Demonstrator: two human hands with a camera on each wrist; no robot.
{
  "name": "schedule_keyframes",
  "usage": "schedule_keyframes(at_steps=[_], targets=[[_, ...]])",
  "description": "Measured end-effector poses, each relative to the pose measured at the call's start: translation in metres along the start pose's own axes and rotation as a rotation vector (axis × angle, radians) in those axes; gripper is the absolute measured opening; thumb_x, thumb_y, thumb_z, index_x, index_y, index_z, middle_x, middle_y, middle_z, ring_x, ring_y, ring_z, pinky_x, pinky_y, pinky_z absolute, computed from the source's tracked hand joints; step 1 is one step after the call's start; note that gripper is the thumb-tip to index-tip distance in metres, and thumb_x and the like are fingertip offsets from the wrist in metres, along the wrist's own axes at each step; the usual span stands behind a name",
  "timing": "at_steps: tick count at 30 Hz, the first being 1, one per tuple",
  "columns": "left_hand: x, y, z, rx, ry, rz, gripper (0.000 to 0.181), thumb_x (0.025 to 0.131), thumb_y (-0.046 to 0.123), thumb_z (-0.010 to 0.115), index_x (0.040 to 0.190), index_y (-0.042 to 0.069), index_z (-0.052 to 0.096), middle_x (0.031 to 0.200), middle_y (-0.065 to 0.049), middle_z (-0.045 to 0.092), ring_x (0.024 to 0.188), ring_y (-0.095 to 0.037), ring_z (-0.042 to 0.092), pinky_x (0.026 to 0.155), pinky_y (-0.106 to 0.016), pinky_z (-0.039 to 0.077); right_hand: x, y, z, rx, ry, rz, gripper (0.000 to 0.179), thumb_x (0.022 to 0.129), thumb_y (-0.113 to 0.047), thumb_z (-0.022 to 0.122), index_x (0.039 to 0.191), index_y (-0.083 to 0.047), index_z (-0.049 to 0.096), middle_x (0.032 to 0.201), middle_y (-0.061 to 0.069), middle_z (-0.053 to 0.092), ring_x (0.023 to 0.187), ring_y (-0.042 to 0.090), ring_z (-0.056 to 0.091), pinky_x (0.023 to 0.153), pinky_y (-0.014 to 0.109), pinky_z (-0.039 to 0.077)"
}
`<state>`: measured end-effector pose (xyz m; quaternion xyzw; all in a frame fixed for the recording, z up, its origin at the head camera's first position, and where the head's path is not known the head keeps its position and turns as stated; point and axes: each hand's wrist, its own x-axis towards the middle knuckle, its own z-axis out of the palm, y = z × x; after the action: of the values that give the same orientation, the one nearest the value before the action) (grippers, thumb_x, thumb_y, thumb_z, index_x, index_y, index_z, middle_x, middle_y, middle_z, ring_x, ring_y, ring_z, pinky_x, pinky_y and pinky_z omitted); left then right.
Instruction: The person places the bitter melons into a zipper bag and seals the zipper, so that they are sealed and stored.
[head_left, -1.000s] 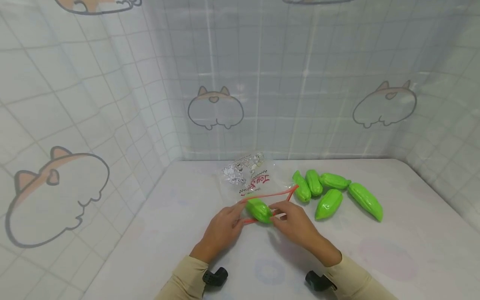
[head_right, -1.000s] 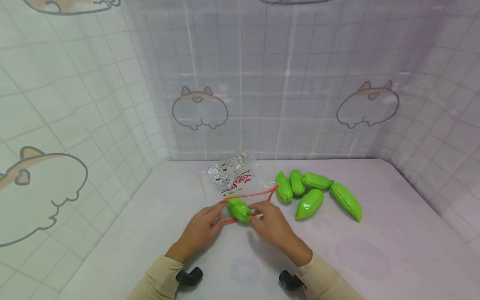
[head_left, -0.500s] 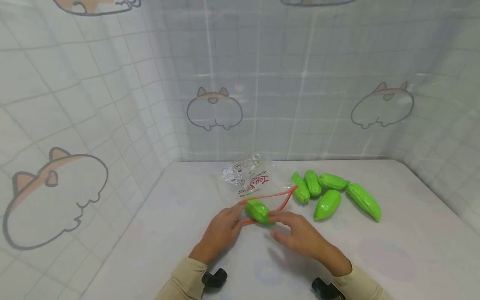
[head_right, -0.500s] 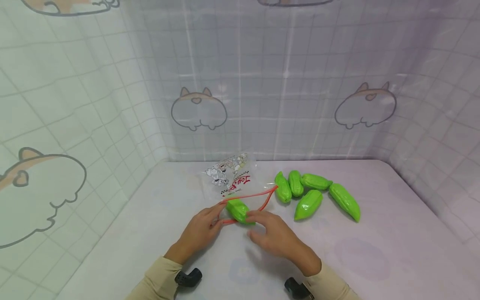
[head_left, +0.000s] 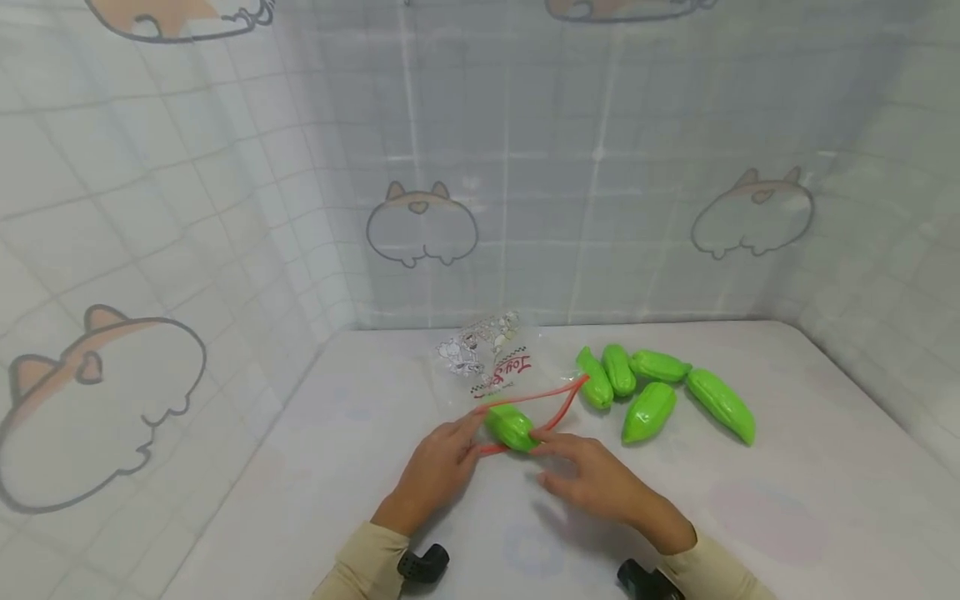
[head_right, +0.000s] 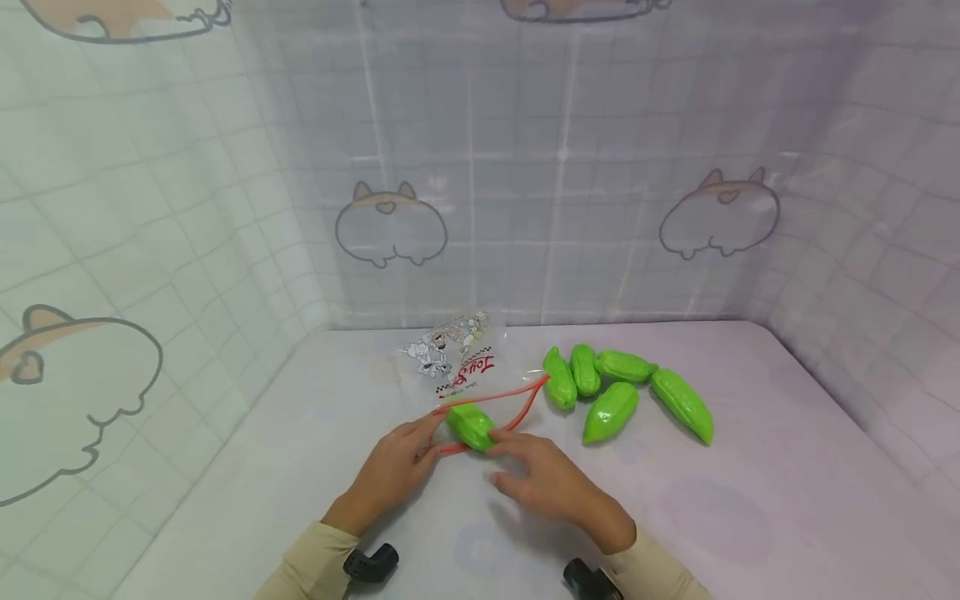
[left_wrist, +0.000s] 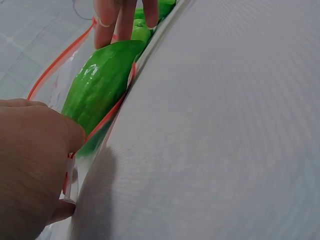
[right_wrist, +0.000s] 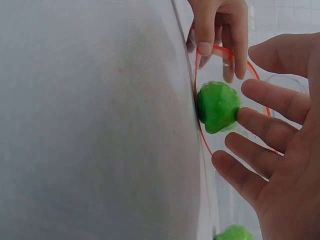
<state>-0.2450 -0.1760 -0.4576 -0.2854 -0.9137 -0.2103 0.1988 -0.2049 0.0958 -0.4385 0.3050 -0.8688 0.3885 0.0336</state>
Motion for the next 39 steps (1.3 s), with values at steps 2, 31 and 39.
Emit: schedule_keyframes(at_steps=[2, 31, 39], targets=[[0.000, -0.001, 0.000, -0.003, 0.008, 0.006, 0.056, 0.092, 0.017, 0.072, 0.145, 0.015, 0.055, 0.138, -0.005, 0.061, 0.113, -0.026, 0.065, 0.094, -0.044, 0.053, 0.001, -0.001, 0.000, 0.020, -0.010, 0.015, 0.032, 0.093, -0.017, 0.070, 0.124, -0.006, 0.070, 0.144, 0.009, 0.056, 0.133, 0.027, 0.051, 0.109, 0.050, 0.040], [0.000, -0.002, 0.004, 0.002, 0.024, 0.077, 0.057, 0.089, 0.013, 0.075, 0.143, 0.014, 0.057, 0.119, -0.008, 0.071, 0.104, -0.025, 0.067, 0.087, -0.043, 0.056, 0.018, -0.006, 0.011, 0.099, -0.043, 0.058, 0.031, 0.095, -0.017, 0.069, 0.124, -0.007, 0.070, 0.151, 0.013, 0.047, 0.140, 0.027, 0.043, 0.110, 0.052, 0.037], [0.002, -0.001, -0.001, 0.010, -0.001, 0.065, 0.053, 0.091, 0.013, 0.074, 0.141, 0.018, 0.060, 0.139, -0.003, 0.060, 0.111, -0.023, 0.065, 0.091, -0.042, 0.054, 0.025, -0.012, 0.012, 0.063, -0.028, 0.014, 0.030, 0.094, -0.013, 0.069, 0.123, -0.005, 0.070, 0.151, 0.015, 0.046, 0.139, 0.027, 0.044, 0.110, 0.051, 0.038]])
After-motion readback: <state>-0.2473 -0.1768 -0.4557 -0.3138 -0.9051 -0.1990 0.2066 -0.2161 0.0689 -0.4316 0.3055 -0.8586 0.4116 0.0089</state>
